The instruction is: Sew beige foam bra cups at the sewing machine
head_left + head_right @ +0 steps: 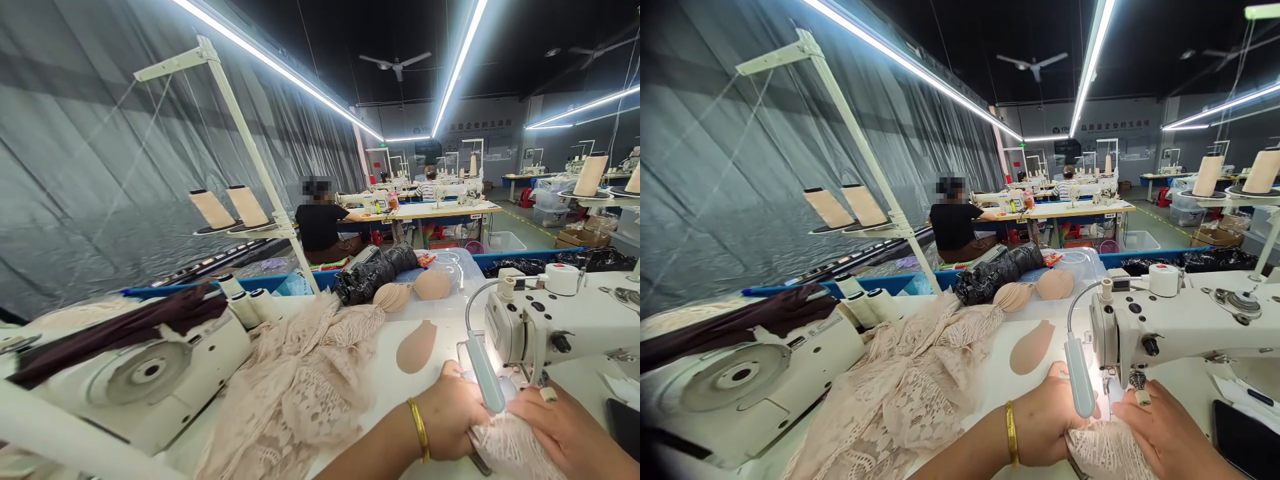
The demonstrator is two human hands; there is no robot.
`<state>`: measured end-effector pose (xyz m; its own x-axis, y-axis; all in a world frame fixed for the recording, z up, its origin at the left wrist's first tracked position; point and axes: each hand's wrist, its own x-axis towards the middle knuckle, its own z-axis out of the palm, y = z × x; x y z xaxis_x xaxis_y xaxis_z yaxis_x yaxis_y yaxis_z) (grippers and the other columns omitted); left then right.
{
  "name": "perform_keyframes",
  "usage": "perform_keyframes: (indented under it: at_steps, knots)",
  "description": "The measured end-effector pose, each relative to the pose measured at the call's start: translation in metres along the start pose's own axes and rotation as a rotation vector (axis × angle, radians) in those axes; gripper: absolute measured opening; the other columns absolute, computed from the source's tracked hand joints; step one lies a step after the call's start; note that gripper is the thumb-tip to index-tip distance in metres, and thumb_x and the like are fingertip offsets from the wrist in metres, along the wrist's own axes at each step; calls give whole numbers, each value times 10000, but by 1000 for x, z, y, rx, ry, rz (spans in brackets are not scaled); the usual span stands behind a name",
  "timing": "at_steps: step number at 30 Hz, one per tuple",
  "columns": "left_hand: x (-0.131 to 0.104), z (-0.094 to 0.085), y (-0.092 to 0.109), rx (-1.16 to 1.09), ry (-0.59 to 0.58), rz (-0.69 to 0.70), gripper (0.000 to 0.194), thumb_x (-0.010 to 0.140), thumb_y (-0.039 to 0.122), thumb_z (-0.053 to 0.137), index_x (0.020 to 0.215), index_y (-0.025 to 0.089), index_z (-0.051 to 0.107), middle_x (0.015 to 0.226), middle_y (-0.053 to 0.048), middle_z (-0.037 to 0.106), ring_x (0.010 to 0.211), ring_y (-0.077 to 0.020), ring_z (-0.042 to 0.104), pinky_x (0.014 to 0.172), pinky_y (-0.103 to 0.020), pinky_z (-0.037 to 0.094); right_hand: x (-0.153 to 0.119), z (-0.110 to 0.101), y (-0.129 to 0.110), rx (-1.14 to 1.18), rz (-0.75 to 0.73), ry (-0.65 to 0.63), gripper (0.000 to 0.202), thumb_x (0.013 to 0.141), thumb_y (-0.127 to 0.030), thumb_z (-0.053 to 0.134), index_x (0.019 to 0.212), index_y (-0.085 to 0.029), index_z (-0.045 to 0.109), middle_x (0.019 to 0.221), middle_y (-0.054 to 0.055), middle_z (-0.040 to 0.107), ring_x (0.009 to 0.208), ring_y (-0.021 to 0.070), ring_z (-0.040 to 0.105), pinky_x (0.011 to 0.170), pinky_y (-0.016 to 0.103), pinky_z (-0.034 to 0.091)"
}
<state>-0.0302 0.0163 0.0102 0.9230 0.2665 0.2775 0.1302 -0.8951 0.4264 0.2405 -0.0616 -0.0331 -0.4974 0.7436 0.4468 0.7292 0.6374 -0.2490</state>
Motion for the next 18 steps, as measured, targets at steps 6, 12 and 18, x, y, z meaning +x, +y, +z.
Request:
perform_keyframes:
  at_steps: [6, 12, 18]
  knots:
    - [-5, 6, 5, -24, 35, 0, 223, 780, 153, 637, 616, 213, 498, 834, -40, 768, 798, -264, 655, 1010, -494, 235, 5, -4, -17, 49, -125, -197, 274, 1042, -160, 477, 1004, -323, 694, 967, 11, 768, 833, 209, 709, 856, 371, 535]
    - [-7, 9, 1, 80, 51, 6, 238, 879, 201, 633, 649, 262, 632, 677, -25, 678, 767, -255, 614, 1008, -488, 311, 10, -1, -22, 121, -250, -181, 257, 1091, -198, 505, 901, -286, 654, 995, -36, 819, 851, 196, 670, 740, 329, 460]
    - [-4, 11, -5, 487, -56, 130, 182, 756, 57, 664, 712, 207, 570, 666, 45, 587, 691, -168, 528, 962, -441, 354, 10, -12, -22, 64, -205, -144, 206, 1061, -156, 537, 978, -271, 687, 982, -24, 804, 861, 157, 696, 911, 299, 510]
